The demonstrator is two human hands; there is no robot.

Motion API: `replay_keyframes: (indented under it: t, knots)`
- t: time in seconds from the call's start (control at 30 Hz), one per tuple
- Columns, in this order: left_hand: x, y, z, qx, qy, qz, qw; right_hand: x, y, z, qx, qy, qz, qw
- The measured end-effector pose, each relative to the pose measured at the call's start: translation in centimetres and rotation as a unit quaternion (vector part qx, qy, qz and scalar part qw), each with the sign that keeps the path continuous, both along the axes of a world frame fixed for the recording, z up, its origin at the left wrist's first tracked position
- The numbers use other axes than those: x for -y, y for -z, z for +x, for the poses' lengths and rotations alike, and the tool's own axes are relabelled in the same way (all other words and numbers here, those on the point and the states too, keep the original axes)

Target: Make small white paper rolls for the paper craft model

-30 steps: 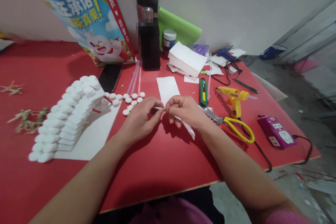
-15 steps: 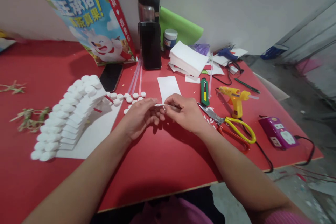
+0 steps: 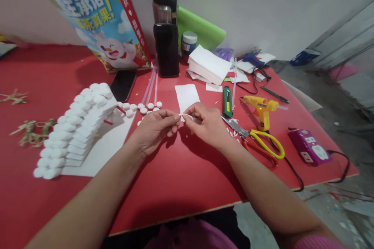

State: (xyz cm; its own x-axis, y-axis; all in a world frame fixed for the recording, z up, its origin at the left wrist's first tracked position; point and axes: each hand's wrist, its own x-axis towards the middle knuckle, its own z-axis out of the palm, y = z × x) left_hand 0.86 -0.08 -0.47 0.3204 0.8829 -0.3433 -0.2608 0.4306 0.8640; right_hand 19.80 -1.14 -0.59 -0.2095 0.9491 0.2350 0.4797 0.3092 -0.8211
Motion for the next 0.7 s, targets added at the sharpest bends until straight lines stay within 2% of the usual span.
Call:
replay_keyframes:
  t: [0.1,0.17,0.23,0.3,0.4,0.47,0.53,0.7]
  knots:
    - [0.7,-0.2,0.6,-0.080,-0.038,0.069,0.994,0.2,-0.1,-0.5,-0.055,0.018,-0.070,0.996]
    - [1.3,-0.2,0.9,-0.168,-0.073,0.151,0.971,0.3,-0.2,-1.0,-0.113,0.042,-0.130,0.984]
    - [1.7,0.0,1.1,-0.250,-0.105,0.255,0.928,0.4,-0.4,-1.5,-0.176,0.052,-0.181,0.966]
    - [1.8,0.3,1.0,-0.310,-0.113,0.347,0.878,0.4,-0.5,-1.8,-0.229,0.042,-0.215,0.948]
    - [1.8,0.7,0.8,-0.369,-0.106,0.445,0.809,0.5,-0.8,-1.8,-0.272,0.019,-0.236,0.933]
    - [1.7,0.9,0.6,-0.388,-0.104,0.487,0.776,0.4,-1.0,-1.7,-0.288,0.004,-0.250,0.924]
    - [1.6,1.0,0.4,-0.387,-0.098,0.516,0.757,0.3,-1.1,-1.4,-0.304,-0.008,-0.262,0.916]
    - [1.6,1.1,0.4,-0.357,-0.102,0.558,0.742,0.3,-1.0,-1.1,-0.328,-0.016,-0.262,0.907]
